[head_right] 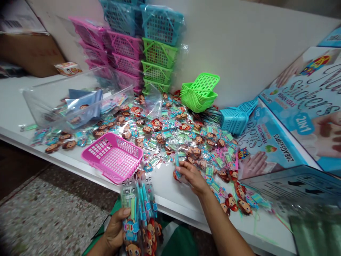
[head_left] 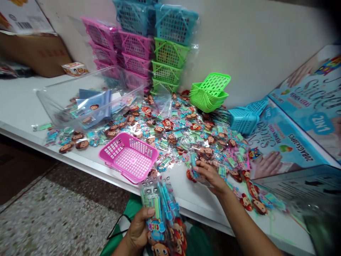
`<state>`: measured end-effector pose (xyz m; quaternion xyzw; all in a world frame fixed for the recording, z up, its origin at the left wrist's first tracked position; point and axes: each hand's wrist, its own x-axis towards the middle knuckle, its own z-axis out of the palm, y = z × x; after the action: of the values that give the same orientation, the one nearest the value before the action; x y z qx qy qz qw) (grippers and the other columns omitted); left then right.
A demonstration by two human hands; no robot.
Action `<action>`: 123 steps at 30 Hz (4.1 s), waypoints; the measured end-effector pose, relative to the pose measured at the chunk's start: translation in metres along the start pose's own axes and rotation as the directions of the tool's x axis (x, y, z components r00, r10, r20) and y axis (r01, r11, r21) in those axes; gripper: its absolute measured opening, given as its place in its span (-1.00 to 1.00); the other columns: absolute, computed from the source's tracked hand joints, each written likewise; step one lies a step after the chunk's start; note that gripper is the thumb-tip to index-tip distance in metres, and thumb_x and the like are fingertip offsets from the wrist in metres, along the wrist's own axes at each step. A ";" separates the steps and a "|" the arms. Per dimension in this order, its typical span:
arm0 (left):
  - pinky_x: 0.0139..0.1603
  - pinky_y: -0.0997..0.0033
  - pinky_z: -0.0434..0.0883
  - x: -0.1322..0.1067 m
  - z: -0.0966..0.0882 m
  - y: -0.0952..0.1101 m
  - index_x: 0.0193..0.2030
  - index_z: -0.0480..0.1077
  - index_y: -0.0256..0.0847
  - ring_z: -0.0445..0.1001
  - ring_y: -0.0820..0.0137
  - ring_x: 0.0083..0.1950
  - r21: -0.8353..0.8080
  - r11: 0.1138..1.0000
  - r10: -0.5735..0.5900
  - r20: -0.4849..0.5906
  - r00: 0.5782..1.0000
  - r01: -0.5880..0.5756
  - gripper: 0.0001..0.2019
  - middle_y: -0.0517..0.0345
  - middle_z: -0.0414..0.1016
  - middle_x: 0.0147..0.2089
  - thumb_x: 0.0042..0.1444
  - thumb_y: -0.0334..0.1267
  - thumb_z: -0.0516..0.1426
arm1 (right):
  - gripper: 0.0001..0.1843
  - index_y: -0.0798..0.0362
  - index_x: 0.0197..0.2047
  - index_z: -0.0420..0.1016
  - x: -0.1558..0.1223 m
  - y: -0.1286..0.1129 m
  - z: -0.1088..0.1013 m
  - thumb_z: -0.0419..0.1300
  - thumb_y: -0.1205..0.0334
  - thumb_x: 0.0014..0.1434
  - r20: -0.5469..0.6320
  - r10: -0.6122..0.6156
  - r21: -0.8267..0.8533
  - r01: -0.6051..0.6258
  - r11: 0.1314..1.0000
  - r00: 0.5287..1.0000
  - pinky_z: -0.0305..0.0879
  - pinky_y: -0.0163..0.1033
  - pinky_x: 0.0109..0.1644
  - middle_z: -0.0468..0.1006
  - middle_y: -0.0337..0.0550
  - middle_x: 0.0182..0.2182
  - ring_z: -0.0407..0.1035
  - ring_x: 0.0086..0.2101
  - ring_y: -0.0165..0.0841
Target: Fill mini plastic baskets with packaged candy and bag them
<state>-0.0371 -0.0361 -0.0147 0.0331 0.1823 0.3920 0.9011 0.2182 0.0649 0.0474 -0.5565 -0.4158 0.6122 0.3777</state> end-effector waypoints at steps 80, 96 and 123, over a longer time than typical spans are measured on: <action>-0.10 0.07 0.45 -0.003 0.006 0.008 -0.16 0.50 -0.38 0.57 0.13 -0.23 0.089 0.995 0.050 -0.123 0.991 -0.040 -0.71 -0.05 0.59 -0.38 -0.06 -0.31 0.22 | -0.68 0.13 -0.11 0.42 0.054 0.014 0.013 0.14 0.16 0.07 -0.199 -0.191 -0.957 -0.148 0.249 0.961 0.20 -0.16 -0.19 0.54 0.10 -0.21 0.43 -0.20 -0.12; -0.21 0.15 0.48 0.005 0.014 0.001 -0.12 0.48 -0.33 0.56 0.22 -0.35 0.095 0.995 0.045 -0.132 0.990 -0.032 -0.67 0.07 0.54 -0.50 -0.10 -0.33 0.25 | -0.71 0.04 -0.33 0.41 0.050 0.000 -0.039 0.20 0.01 -0.06 -0.110 -0.104 -0.387 0.054 0.920 0.988 0.07 -0.39 -0.59 0.39 -0.34 -0.60 0.18 -0.66 -0.52; -0.28 0.29 0.47 0.009 0.022 -0.007 0.03 0.39 -0.33 0.56 0.24 -0.34 0.204 0.977 0.101 -0.173 0.980 -0.064 -0.46 0.01 0.58 -0.35 -0.16 -0.27 0.28 | -0.62 0.01 -0.28 0.44 -0.079 0.040 0.055 0.06 -0.14 0.17 -0.137 -0.073 -0.092 0.061 0.994 0.988 0.28 -0.23 -0.14 0.47 -0.25 -0.38 0.35 -0.29 -0.32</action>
<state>-0.0191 -0.0324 0.0023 0.0939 0.3003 0.4106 0.8558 0.1711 -0.0273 0.0413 -0.5998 -0.4333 0.5398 0.4015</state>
